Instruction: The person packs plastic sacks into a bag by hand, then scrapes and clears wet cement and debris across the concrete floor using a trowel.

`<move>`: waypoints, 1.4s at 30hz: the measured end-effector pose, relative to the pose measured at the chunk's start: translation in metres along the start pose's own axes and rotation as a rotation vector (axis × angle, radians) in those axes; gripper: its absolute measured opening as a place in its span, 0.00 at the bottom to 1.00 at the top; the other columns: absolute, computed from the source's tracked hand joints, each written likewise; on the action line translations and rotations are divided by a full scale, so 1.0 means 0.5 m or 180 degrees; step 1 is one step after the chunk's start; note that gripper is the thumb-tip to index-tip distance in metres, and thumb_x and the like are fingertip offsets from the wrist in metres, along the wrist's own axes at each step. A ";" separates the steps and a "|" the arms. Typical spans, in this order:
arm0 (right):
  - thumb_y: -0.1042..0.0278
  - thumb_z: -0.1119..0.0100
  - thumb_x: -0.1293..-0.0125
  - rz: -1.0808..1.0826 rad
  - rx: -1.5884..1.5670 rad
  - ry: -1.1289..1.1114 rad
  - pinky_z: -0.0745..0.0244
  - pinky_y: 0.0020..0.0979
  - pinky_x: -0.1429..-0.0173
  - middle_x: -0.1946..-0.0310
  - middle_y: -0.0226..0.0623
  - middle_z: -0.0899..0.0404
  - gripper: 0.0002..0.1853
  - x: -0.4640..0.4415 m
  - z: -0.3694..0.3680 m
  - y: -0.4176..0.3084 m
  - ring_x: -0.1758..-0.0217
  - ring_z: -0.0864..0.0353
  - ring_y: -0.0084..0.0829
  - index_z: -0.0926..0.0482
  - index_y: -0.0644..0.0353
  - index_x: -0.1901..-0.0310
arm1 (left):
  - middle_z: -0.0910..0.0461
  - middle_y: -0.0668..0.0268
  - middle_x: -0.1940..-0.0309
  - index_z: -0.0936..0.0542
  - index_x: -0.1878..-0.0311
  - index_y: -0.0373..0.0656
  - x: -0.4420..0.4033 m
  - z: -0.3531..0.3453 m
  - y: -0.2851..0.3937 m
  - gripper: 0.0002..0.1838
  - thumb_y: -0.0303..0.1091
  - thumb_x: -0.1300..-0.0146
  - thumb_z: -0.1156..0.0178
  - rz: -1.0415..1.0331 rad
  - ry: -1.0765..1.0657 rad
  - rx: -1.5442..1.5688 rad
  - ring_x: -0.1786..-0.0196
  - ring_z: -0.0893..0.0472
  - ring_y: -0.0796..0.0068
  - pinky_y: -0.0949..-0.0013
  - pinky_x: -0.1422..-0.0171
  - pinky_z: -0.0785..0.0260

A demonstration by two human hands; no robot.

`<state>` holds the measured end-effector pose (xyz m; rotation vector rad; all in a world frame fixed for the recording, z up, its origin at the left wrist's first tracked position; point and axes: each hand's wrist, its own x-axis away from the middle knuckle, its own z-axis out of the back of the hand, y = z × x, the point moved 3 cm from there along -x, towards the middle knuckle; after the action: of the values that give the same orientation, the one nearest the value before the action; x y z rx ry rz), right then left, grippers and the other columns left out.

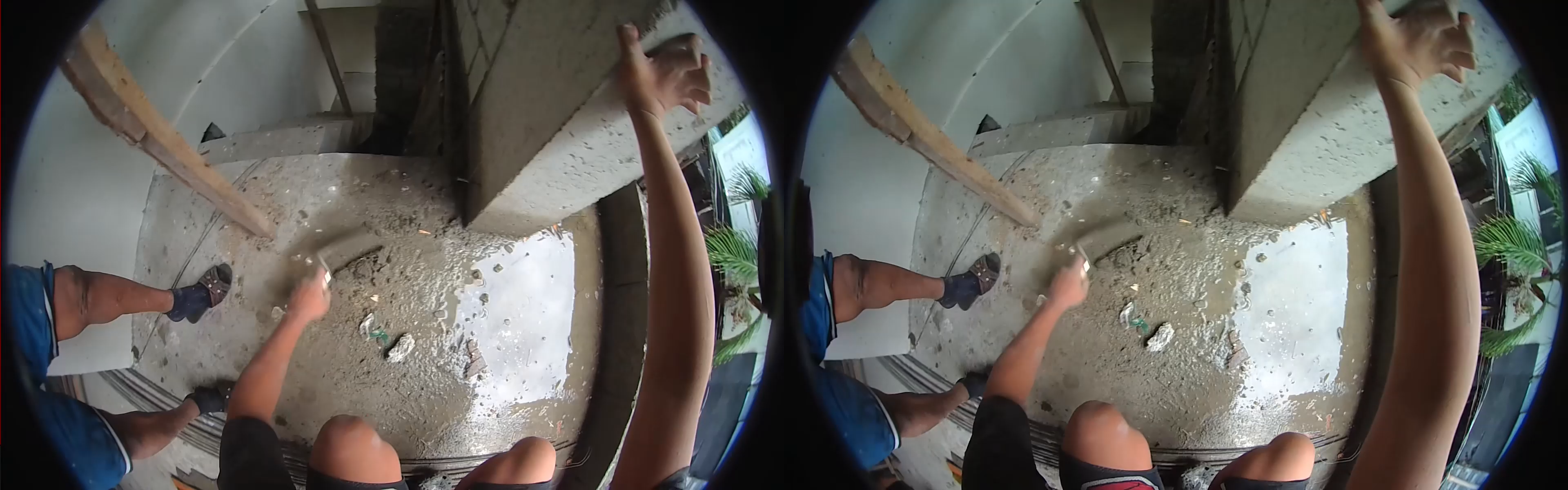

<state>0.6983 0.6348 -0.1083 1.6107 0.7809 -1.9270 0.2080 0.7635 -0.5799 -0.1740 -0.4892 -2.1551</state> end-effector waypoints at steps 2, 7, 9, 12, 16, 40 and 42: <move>0.24 0.39 0.62 0.0055 0.0201 -0.0066 0.59 0.78 0.44 0.37 0.61 0.53 0.60 0.011 -0.003 0.009 0.34 0.58 0.63 0.50 0.57 0.34 | 0.22 0.42 0.59 0.37 0.41 0.41 -0.134 0.042 0.030 0.22 0.33 0.38 0.49 0.0480 0.0467 0.0753 0.55 0.21 0.41 0.45 0.49 0.30; 0.26 0.37 0.64 0.0055 -0.0303 -0.0025 0.64 0.79 0.45 0.37 0.60 0.57 0.60 0.013 0.015 -0.019 0.33 0.64 0.59 0.50 0.59 0.34 | 0.23 0.40 0.56 0.41 0.37 0.39 -0.292 -0.010 0.150 0.27 0.28 0.41 0.49 0.0822 0.0942 0.1121 0.51 0.23 0.41 0.46 0.46 0.31; 0.34 0.37 0.53 0.0026 -0.0208 0.0147 0.59 0.69 0.37 0.36 0.57 0.52 0.51 0.027 0.025 -0.026 0.32 0.57 0.53 0.46 0.60 0.35 | 0.22 0.40 0.56 0.43 0.34 0.40 -0.215 -0.053 0.141 0.31 0.27 0.43 0.48 0.0386 0.0322 0.0746 0.51 0.23 0.40 0.47 0.46 0.30; 0.33 0.42 0.52 -0.0101 0.0146 0.0599 0.72 0.63 0.29 0.26 0.53 0.71 0.56 0.043 -0.024 -0.001 0.24 0.76 0.55 0.58 0.47 0.27 | 0.22 0.40 0.58 0.42 0.34 0.43 -0.064 -0.003 0.120 0.31 0.28 0.43 0.46 0.0121 -0.0452 0.0330 0.53 0.22 0.39 0.46 0.48 0.29; 0.31 0.40 0.58 -0.0096 -0.0341 0.0504 0.58 0.73 0.40 0.37 0.53 0.53 0.53 0.036 0.033 -0.035 0.33 0.57 0.58 0.49 0.47 0.31 | 0.22 0.40 0.58 0.42 0.34 0.43 -0.104 0.062 0.100 0.32 0.28 0.43 0.46 0.0040 -0.0225 0.0289 0.53 0.22 0.40 0.47 0.48 0.29; 0.27 0.47 0.51 -0.0041 -0.0049 0.0481 0.76 0.70 0.34 0.28 0.53 0.69 0.58 0.040 -0.010 -0.007 0.26 0.76 0.57 0.60 0.54 0.28 | 0.22 0.40 0.58 0.44 0.33 0.34 -0.346 -0.019 0.315 0.34 0.26 0.45 0.47 -0.0066 0.0229 0.1025 0.52 0.22 0.42 0.50 0.48 0.28; 0.26 0.47 0.51 0.0168 -0.0198 0.0680 0.72 0.70 0.35 0.30 0.53 0.64 0.56 0.042 0.011 -0.022 0.27 0.70 0.56 0.56 0.55 0.28 | 0.21 0.39 0.60 0.45 0.33 0.38 -0.259 -0.065 0.286 0.35 0.25 0.45 0.48 -0.0184 -0.0006 0.0692 0.54 0.21 0.41 0.47 0.49 0.29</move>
<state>0.6835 0.6383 -0.1273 1.8003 0.8642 -1.6964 0.4015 0.7722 -0.6079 -0.0413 -0.7325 -2.1398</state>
